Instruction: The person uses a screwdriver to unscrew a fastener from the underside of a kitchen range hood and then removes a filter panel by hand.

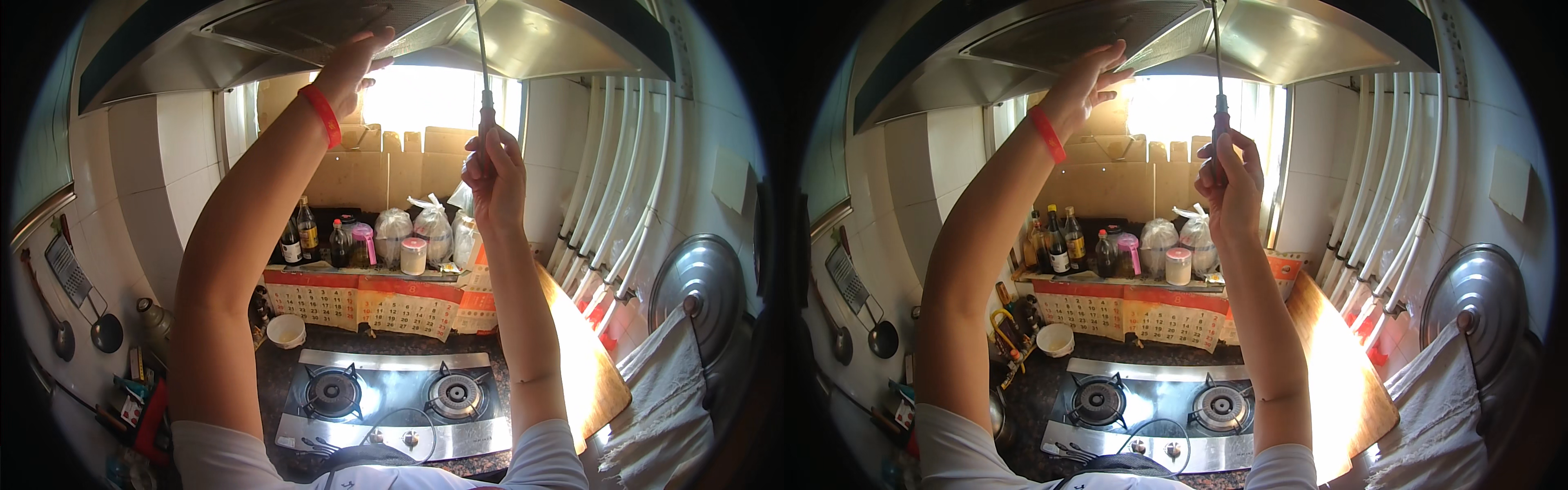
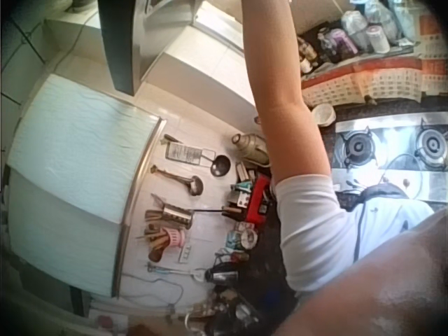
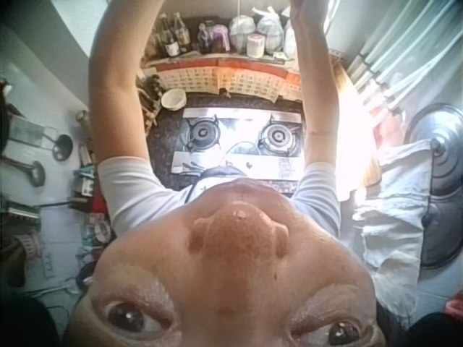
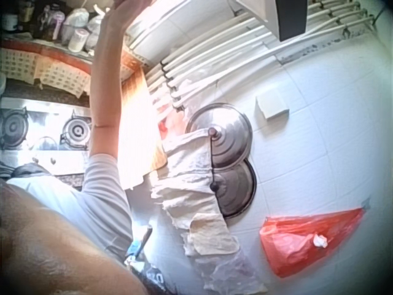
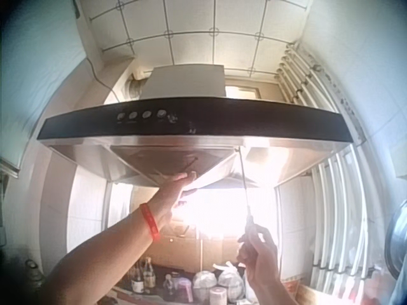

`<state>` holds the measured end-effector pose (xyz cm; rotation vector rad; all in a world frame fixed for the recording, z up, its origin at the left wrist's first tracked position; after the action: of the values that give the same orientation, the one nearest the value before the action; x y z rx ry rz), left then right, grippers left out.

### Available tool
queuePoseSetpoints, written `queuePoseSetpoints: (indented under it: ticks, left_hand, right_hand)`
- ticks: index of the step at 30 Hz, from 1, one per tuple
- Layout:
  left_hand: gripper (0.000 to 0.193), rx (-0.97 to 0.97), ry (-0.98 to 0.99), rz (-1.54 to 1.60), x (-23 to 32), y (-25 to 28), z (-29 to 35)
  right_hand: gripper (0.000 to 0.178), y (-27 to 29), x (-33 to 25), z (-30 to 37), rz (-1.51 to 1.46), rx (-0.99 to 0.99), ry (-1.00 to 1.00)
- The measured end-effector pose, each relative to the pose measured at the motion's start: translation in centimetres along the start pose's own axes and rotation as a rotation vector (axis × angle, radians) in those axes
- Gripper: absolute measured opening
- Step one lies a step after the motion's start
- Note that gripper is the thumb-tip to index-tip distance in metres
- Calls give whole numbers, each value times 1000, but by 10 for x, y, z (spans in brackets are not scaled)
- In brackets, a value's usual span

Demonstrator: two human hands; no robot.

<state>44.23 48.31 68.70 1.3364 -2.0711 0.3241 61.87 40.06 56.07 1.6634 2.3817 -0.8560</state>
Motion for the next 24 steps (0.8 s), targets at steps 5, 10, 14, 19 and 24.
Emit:
queuePoseSetpoints:
  ticks: [5, 10, 14, 19, 24]
  left_hand:
    - [79, 49, 42, 79, -4, 32, -17]
    - [87, 91, -9, 75, 9, 41, -15]
    - [88, 160, -5, 88, 5, 77, -25]
    - [87, 223, -38, 69, 11, 101, -17]
    - [79, 245, -67, 18, 20, 115, -8]
  right_hand:
    - [25, -3, 0, 2, 201, 119, 43]
    - [23, 2, 3, 3, 262, 178, 71]
    - [23, -2, 4, 4, 254, 172, 69]
    - [21, -4, 4, 4, 242, 153, 82]
    - [24, -3, -5, 6, 276, 112, 102]
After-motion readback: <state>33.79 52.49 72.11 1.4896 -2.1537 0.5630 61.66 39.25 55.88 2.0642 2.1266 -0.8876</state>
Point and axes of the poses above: each hand's wrist, its own z-axis away from the middle knuckle, its own y-axis out of the back of the hand, x = y × z, the point moved 4 cm from there along -z, towards the middle knuckle, and after that the axes turned 5 degrees about -x, right-handed, at the moved point
